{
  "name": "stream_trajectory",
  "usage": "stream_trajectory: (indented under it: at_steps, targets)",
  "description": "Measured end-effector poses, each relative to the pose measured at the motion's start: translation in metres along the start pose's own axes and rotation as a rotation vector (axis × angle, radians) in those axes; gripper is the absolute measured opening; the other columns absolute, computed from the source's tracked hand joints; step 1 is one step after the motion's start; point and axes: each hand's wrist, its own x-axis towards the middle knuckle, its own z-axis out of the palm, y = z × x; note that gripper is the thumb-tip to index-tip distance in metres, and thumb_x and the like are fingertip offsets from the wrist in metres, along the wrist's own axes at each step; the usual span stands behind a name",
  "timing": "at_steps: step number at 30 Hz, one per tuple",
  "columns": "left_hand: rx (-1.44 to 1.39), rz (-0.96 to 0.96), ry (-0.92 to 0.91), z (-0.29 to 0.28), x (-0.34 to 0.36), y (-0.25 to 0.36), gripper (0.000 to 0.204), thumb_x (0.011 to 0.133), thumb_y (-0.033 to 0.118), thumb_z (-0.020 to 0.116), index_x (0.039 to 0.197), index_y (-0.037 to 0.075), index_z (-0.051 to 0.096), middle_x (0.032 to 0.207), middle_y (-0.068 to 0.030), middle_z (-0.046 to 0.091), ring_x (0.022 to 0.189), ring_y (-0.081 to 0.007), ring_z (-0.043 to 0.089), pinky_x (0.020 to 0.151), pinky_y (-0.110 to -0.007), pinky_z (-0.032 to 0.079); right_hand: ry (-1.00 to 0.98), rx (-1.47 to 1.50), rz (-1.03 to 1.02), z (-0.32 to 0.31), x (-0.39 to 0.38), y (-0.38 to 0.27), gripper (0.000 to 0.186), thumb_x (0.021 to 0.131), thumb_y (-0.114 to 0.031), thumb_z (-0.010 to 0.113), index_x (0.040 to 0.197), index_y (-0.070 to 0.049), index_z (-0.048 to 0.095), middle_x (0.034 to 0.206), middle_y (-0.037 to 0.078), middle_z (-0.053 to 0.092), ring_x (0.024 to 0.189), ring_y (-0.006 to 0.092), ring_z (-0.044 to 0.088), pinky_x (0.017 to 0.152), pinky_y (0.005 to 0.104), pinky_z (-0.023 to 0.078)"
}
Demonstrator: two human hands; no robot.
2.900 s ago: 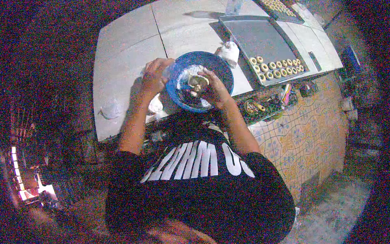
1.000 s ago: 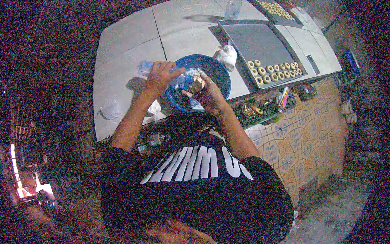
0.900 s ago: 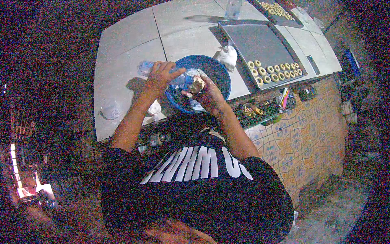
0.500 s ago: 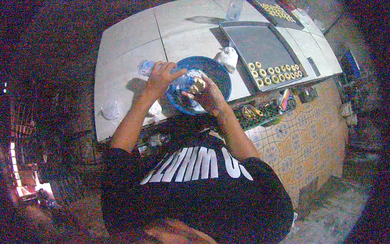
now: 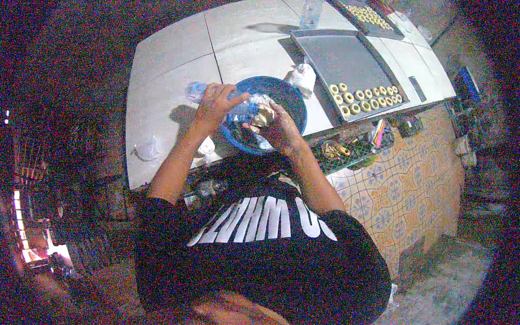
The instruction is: The person pours water from a plastic bottle onto dough, kneads it with flour inside a blue bowl, and rolls it into a ball by hand.
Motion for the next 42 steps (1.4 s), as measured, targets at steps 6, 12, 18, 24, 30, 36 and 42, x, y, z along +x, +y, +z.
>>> stream_trajectory:
  at_steps: [6,12,18,24,30,36,42]
  targets:
    - [-0.107,-0.061,0.101,-0.004,0.000,0.003,0.057,0.084,0.000,0.060,0.132,0.031,0.061,0.113,-0.0062,0.061,0.110,-0.0255,0.062,0.098,-0.048,0.042,-0.139,-0.019,0.068,-0.022,0.005,-0.001,0.057,0.104,-0.046,0.042,0.136,0.000,0.050,0.128,0.021,0.063,0.112,0.0387,0.065,0.099,0.0442,0.053]
    - [-0.470,-0.337,0.206,-0.015,-0.003,-0.005,0.068,0.066,0.009,0.084,0.128,0.023,0.060,0.118,-0.0059,0.062,0.112,-0.0294,0.060,0.103,-0.044,0.041,-0.050,0.064,0.076,-0.022,0.001,0.002,0.050,0.102,-0.037,0.051,0.133,0.003,0.050,0.127,0.021,0.062,0.117,0.0334,0.062,0.104,0.0510,0.051]
    - [-0.667,-0.612,0.475,0.005,-0.025,-0.025,0.069,0.065,0.002,0.083,0.127,0.010,0.055,0.111,-0.0130,0.065,0.103,-0.0302,0.065,0.091,-0.042,0.052,0.029,0.058,0.048,-0.020,0.002,0.003,0.046,0.100,-0.029,0.052,0.131,0.005,0.049,0.127,0.020,0.062,0.117,0.0322,0.062,0.106,0.0538,0.049]
    - [-0.675,-0.837,0.732,0.034,-0.052,-0.054,0.071,0.067,0.011,0.090,0.126,0.005,0.050,0.107,-0.0124,0.065,0.099,-0.0265,0.064,0.089,-0.040,0.051,0.074,-0.194,0.032,-0.013,-0.001,0.002,0.039,0.096,-0.024,0.060,0.130,-0.003,0.057,0.123,0.014,0.066,0.113,0.0292,0.064,0.098,0.0440,0.054]
    - [-0.675,-0.946,0.555,0.033,-0.060,-0.055,0.077,0.067,0.013,0.091,0.130,0.006,0.047,0.111,-0.0121,0.064,0.104,-0.0257,0.063,0.092,-0.039,0.050,-0.064,-0.244,0.022,-0.027,0.004,0.000,0.048,0.095,-0.013,0.057,0.140,-0.002,0.047,0.132,0.014,0.061,0.118,0.0266,0.062,0.097,0.0364,0.052]
    - [-0.889,-0.995,0.501,0.018,-0.076,-0.045,0.088,0.066,0.018,0.093,0.139,0.006,0.044,0.123,-0.0151,0.059,0.116,-0.0279,0.058,0.098,-0.042,0.047,0.077,-0.329,-0.013,-0.018,-0.001,0.006,0.052,0.092,-0.005,0.055,0.143,0.000,0.044,0.134,0.015,0.059,0.119,0.0259,0.060,0.101,0.0343,0.049]
    - [-0.527,-1.117,0.651,-0.009,-0.103,-0.004,0.068,0.078,0.014,0.083,0.135,0.008,0.049,0.127,-0.0130,0.058,0.114,-0.0257,0.057,0.092,-0.038,0.047,0.065,-0.320,-0.054,-0.015,-0.001,0.004,0.063,0.089,-0.001,0.061,0.148,0.001,0.039,0.137,0.016,0.057,0.122,0.0253,0.059,0.101,0.0360,0.050]
